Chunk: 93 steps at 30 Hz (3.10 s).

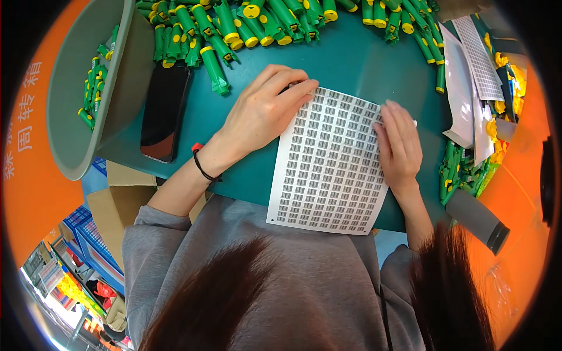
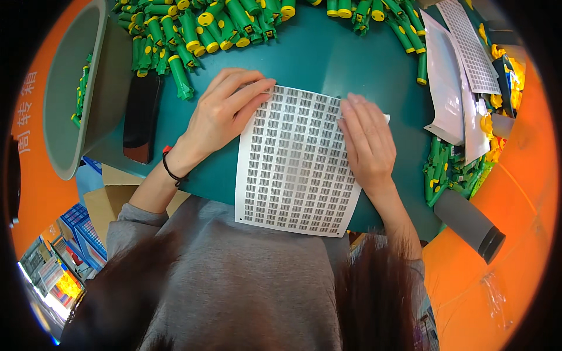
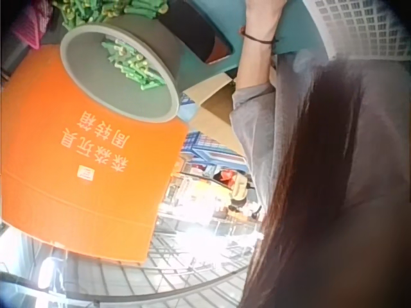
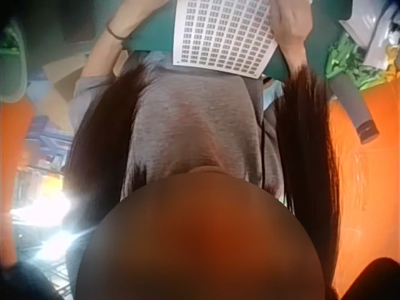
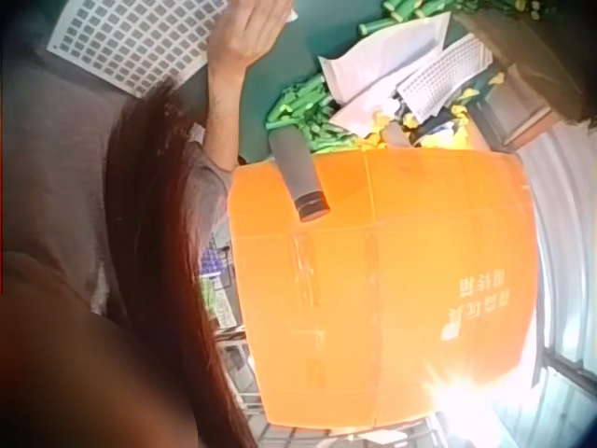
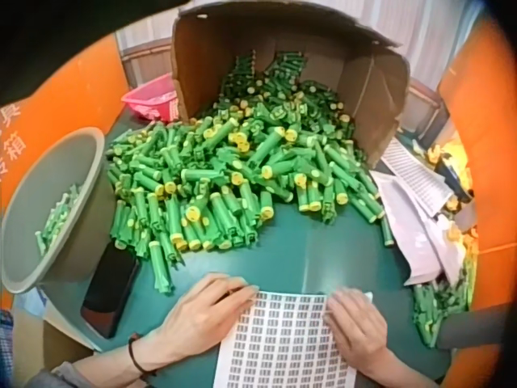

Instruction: Applying identification stickers from a sheet onto green toy components at a factory workbench.

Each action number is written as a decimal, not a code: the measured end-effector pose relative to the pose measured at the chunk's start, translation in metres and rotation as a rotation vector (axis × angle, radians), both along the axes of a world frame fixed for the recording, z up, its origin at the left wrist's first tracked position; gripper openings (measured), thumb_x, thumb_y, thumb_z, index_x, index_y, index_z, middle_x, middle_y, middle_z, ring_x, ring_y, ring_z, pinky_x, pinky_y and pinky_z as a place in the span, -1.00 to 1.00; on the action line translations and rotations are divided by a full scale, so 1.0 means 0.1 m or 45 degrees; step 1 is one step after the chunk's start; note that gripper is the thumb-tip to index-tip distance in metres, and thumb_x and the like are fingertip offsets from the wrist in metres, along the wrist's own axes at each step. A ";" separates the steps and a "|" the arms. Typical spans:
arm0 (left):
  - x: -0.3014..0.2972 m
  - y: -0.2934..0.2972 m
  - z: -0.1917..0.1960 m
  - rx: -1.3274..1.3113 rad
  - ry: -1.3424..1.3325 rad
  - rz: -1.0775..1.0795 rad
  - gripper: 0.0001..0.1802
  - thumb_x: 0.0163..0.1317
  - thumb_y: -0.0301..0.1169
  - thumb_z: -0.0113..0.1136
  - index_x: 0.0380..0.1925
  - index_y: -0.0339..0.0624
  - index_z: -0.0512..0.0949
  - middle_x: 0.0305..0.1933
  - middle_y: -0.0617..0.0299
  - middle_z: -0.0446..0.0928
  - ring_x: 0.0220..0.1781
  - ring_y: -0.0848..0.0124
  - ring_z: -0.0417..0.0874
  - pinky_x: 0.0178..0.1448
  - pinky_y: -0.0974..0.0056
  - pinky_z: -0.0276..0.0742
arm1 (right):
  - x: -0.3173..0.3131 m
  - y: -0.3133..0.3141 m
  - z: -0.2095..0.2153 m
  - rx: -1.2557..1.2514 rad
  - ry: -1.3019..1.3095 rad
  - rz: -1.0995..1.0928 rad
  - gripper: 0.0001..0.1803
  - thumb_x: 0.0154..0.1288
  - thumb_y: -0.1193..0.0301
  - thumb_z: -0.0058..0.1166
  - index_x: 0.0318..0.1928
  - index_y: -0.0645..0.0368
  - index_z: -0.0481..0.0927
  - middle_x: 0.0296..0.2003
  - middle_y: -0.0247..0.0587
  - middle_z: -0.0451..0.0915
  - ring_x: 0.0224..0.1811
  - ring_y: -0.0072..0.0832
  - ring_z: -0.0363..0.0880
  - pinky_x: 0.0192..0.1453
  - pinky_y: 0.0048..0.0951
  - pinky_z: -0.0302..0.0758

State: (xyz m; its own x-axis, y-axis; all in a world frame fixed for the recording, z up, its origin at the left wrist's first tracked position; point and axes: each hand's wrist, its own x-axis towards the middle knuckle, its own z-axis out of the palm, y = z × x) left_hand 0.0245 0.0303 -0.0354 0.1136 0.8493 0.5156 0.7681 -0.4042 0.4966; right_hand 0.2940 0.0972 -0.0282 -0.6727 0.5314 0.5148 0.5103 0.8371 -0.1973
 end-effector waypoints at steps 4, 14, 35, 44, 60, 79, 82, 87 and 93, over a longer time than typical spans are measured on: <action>0.00 0.00 0.00 -0.013 -0.029 0.004 -0.72 0.11 -0.53 0.39 -0.13 -0.24 0.68 -0.10 0.21 0.61 -0.02 0.22 0.61 -0.03 0.20 0.63 | -0.01 0.04 0.01 -0.047 -0.063 -0.064 -0.59 0.22 0.56 0.30 0.11 0.30 0.64 0.09 -0.05 0.66 0.18 -0.15 0.61 0.29 -0.16 0.51; 0.00 0.00 0.01 -0.028 -0.015 0.020 -0.74 0.15 -0.49 0.38 -0.12 -0.21 0.68 -0.09 0.21 0.61 -0.02 0.22 0.62 -0.02 0.20 0.63 | -0.08 -0.01 0.05 0.004 -0.003 -0.064 -0.59 0.22 0.54 0.29 0.11 0.24 0.65 0.09 -0.12 0.66 0.20 -0.20 0.61 0.33 -0.13 0.47; -0.02 0.00 0.00 -0.023 -0.009 0.023 -0.75 0.16 -0.49 0.38 -0.12 -0.21 0.68 -0.10 0.21 0.61 -0.03 0.22 0.62 -0.05 0.21 0.64 | -0.05 0.09 -0.01 0.004 0.041 0.092 -0.69 0.22 0.58 0.26 0.00 0.27 0.69 -0.03 -0.09 0.71 0.06 -0.15 0.66 0.17 -0.21 0.58; -0.02 0.01 -0.01 -0.021 -0.022 0.022 -0.75 0.16 -0.50 0.38 -0.13 -0.20 0.68 -0.10 0.22 0.61 -0.03 0.22 0.62 -0.05 0.22 0.64 | 0.25 0.10 -0.02 0.067 -0.045 -0.057 -0.65 0.19 0.57 0.29 0.02 0.27 0.68 -0.01 -0.12 0.70 0.03 -0.21 0.69 0.22 -0.18 0.57; 0.01 0.01 0.06 -0.022 -0.035 -0.002 -0.73 0.15 -0.52 0.37 -0.12 -0.25 0.66 -0.11 0.17 0.61 -0.06 0.19 0.62 -0.02 0.20 0.61 | 0.35 0.06 0.02 0.109 -0.099 -0.159 -0.56 0.12 0.59 0.37 0.06 0.27 0.66 0.02 -0.16 0.68 0.00 -0.20 0.63 0.11 -0.28 0.55; -0.01 -0.05 0.05 -0.032 -0.207 0.167 -0.81 0.04 -0.59 0.43 -0.30 -0.23 0.69 -0.20 0.19 0.63 -0.21 0.22 0.67 -0.15 0.23 0.60 | 0.44 1.03 0.15 -0.096 -0.100 -0.863 -0.60 0.27 0.20 0.31 -0.07 0.17 0.46 -0.29 -0.08 0.55 -0.16 -0.05 0.62 -0.17 -0.15 0.53; -0.05 -0.06 0.08 -0.009 -0.131 0.160 -0.82 0.03 -0.59 0.42 -0.32 -0.22 0.68 -0.20 0.20 0.64 -0.20 0.22 0.67 -0.15 0.23 0.60 | 0.49 1.03 0.12 -0.258 -0.053 -0.902 -0.61 0.28 0.20 0.30 -0.07 0.18 0.49 -0.27 -0.07 0.58 -0.21 -0.07 0.64 -0.15 -0.16 0.53; -0.04 -0.01 0.09 -0.008 -0.165 0.167 -0.84 0.06 -0.55 0.41 -0.33 -0.22 0.66 -0.20 0.20 0.65 -0.19 0.21 0.67 -0.14 0.23 0.60 | 0.63 1.18 0.04 -0.149 -0.110 -0.880 -0.62 0.31 0.23 0.25 0.02 0.15 0.52 -0.33 -0.05 0.65 -0.27 -0.12 0.67 -0.21 -0.16 0.56; -0.12 -0.02 0.00 -0.059 -0.272 0.178 -0.89 0.16 -0.51 0.37 -0.32 -0.22 0.63 -0.20 0.19 0.66 -0.19 0.19 0.67 -0.13 0.21 0.59 | 0.41 0.97 0.19 -0.248 -0.050 -0.877 -0.70 0.46 0.28 0.06 0.11 0.06 0.58 -0.31 -0.13 0.67 -0.40 -0.32 0.63 -0.29 -0.34 0.55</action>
